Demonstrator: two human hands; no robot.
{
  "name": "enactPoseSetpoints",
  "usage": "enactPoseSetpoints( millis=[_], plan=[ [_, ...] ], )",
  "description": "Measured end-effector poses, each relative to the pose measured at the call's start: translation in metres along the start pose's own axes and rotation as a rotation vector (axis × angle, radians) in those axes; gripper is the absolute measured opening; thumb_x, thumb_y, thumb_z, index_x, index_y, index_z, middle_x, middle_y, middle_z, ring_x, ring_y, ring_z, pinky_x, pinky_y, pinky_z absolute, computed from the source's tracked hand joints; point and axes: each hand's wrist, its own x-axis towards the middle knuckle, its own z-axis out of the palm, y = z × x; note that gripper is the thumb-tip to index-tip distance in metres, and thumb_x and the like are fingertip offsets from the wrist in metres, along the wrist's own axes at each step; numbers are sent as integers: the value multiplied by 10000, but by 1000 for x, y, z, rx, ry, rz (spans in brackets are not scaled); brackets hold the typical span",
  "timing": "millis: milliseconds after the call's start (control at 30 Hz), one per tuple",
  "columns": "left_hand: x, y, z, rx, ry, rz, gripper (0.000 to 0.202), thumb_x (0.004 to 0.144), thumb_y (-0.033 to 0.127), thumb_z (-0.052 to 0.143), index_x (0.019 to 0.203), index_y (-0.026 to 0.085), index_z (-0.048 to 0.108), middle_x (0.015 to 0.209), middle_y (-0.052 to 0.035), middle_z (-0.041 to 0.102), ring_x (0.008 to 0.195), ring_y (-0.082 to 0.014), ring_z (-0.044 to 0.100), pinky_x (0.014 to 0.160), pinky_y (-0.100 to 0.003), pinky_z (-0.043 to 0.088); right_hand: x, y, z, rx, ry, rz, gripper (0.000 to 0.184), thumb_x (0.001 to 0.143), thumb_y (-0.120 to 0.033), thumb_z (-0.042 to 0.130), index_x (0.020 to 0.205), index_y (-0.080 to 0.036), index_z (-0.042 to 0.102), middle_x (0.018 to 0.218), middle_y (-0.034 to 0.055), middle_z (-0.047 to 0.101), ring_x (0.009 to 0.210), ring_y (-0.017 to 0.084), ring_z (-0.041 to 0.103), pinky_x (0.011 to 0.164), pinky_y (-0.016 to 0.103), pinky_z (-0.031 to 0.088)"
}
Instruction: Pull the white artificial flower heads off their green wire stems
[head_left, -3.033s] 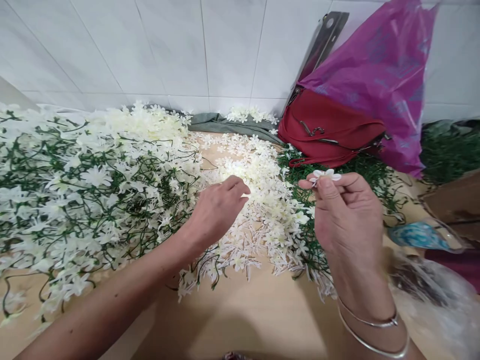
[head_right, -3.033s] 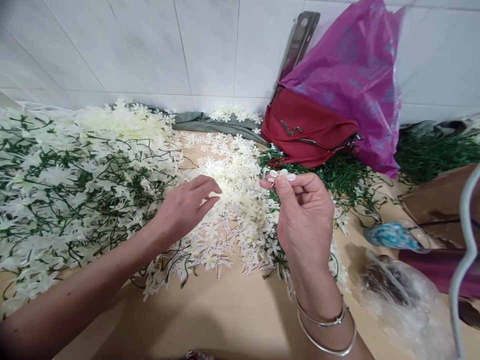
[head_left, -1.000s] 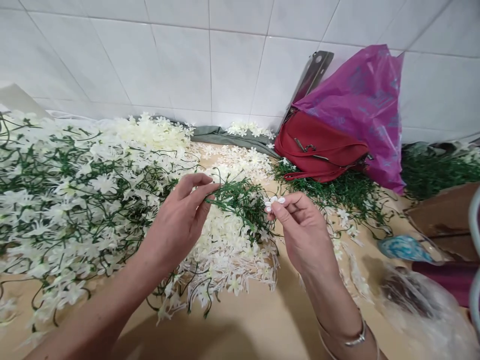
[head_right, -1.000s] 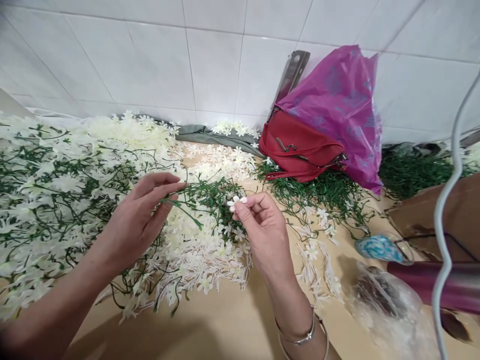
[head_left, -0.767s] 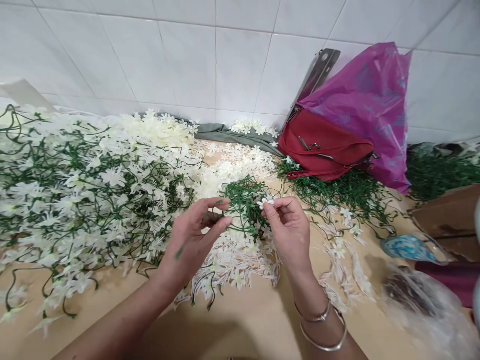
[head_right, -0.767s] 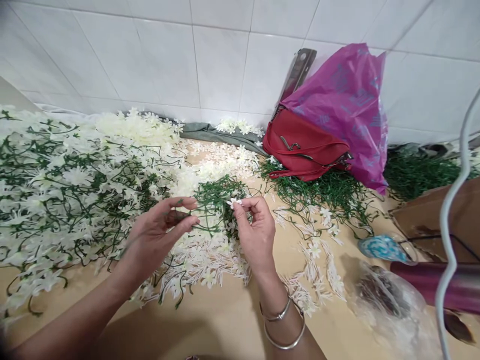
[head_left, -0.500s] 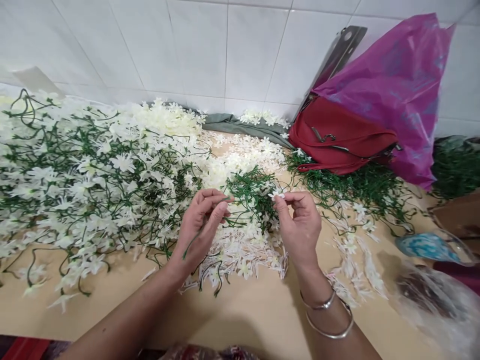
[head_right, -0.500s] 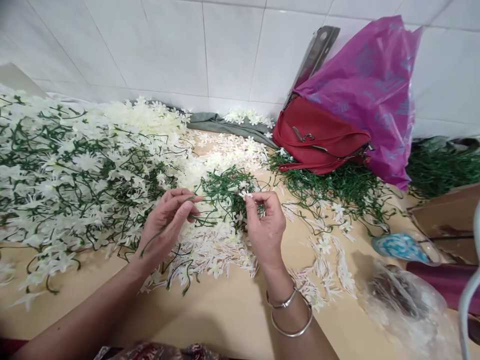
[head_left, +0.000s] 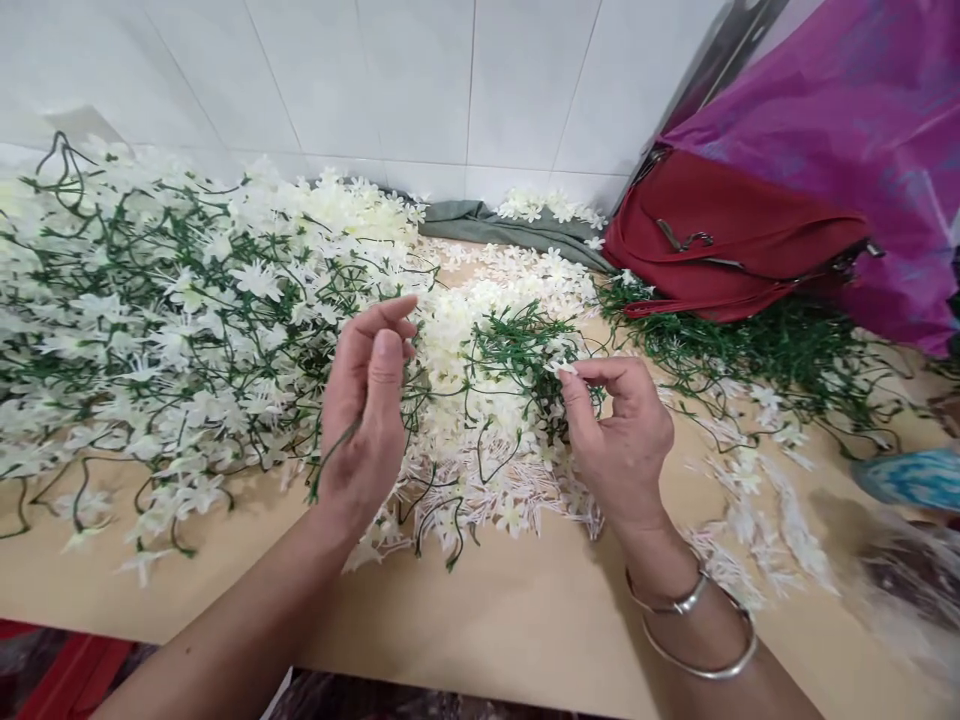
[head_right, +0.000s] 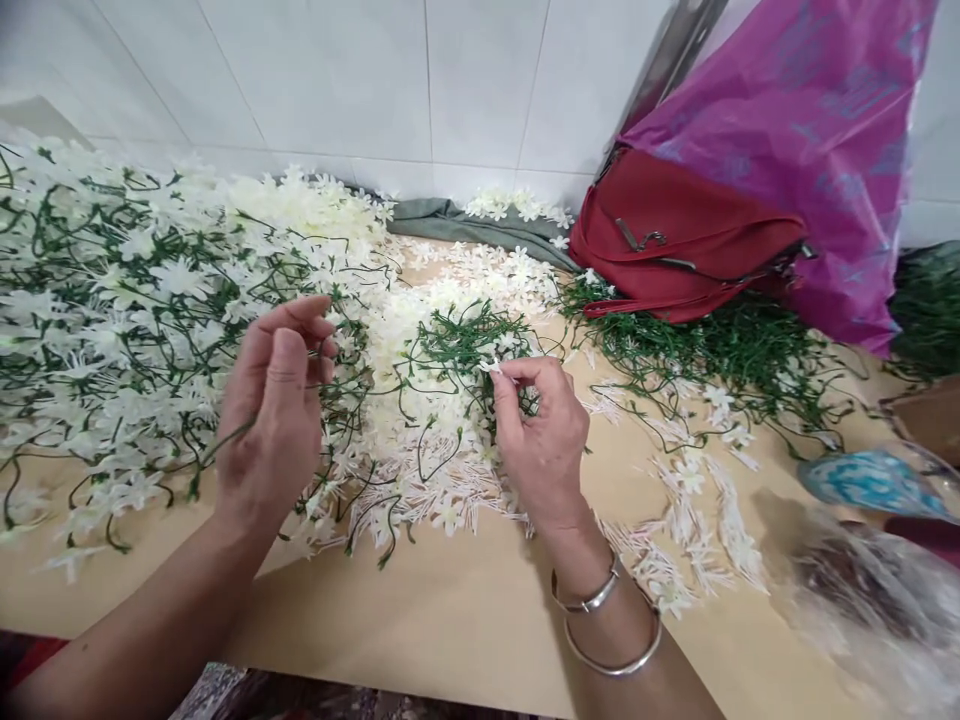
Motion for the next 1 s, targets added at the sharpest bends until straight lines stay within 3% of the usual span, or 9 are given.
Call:
enactPoseSetpoints(
  millis=[67, 133, 233, 367, 500, 600, 700, 833, 1000],
  plan=[
    [5, 6, -4, -71, 2, -13, 319, 1083, 439, 436, 1178, 241, 667, 911, -41, 653, 747, -147, 599, 649, -264, 511, 0, 1, 1, 26, 16, 10, 38, 921, -194, 672, 911, -221, 647, 833, -10, 668, 783, 159, 638, 760, 310, 502],
    [11, 13, -8, -13, -140, -34, 330, 1091, 432, 414, 1153, 231, 669, 842, -34, 673, 708, -151, 611, 606, -264, 500, 0, 2, 1, 64, 26, 42, 36, 919, -199, 674, 912, -217, 644, 821, -14, 650, 770, 155, 628, 751, 309, 500],
    [22, 20, -15, 216, -387, 24, 295, 1069, 418, 480, 1142, 234, 699, 1047, -67, 725, 895, -189, 659, 721, -292, 528, 0, 1, 3, 113, 29, 96, 50, 913, -227, 688, 909, -214, 640, 820, -14, 641, 765, 156, 622, 754, 318, 501],
    [27, 18, -20, 157, -295, 57, 252, 1041, 418, 538, 1131, 245, 697, 933, -47, 660, 786, -165, 596, 671, -275, 494, 0, -2, 2, 163, 47, 120, 81, 909, -259, 701, 902, -216, 633, 826, -3, 639, 769, 166, 623, 757, 338, 500],
    [8, 8, -19, -219, -492, -413, 214, 1000, 396, 595, 1121, 239, 676, 685, 27, 406, 538, -106, 355, 475, -223, 342, 2, -8, -1, 229, 53, 172, 127, 909, -310, 714, 916, -222, 623, 833, 15, 640, 778, 184, 636, 758, 363, 523],
    [-13, 4, -18, -475, -689, -755, 327, 825, 212, 736, 1142, 257, 672, 828, 1, 452, 615, -99, 392, 531, -224, 406, 3, -12, -2, 268, 54, 209, 166, 894, -328, 739, 928, -225, 614, 834, 12, 636, 749, 177, 643, 728, 357, 540],
    [-28, 2, -16, -673, -805, -922, 420, 758, 156, 707, 1162, 270, 703, 988, -47, 490, 716, -123, 441, 569, -238, 421, 4, -13, -2, 260, 59, 224, 175, 892, -323, 746, 922, -225, 605, 831, 2, 633, 711, 161, 649, 704, 343, 544],
    [-39, -8, -12, -705, -840, -925, 225, 938, 337, 638, 1080, 211, 760, 824, -41, 456, 677, -135, 392, 541, -254, 318, 5, -11, 0, 262, 47, 245, 180, 894, -320, 747, 912, -231, 593, 813, -9, 625, 696, 157, 653, 682, 334, 539],
    [-48, -22, -6, -696, -618, -913, 208, 915, 387, 731, 967, 187, 759, 734, 4, 450, 587, -84, 330, 529, -237, 257, 5, -16, -2, 279, 53, 230, 171, 889, -314, 760, 906, -230, 611, 826, -1, 624, 696, 157, 648, 697, 347, 538]
  ],
)
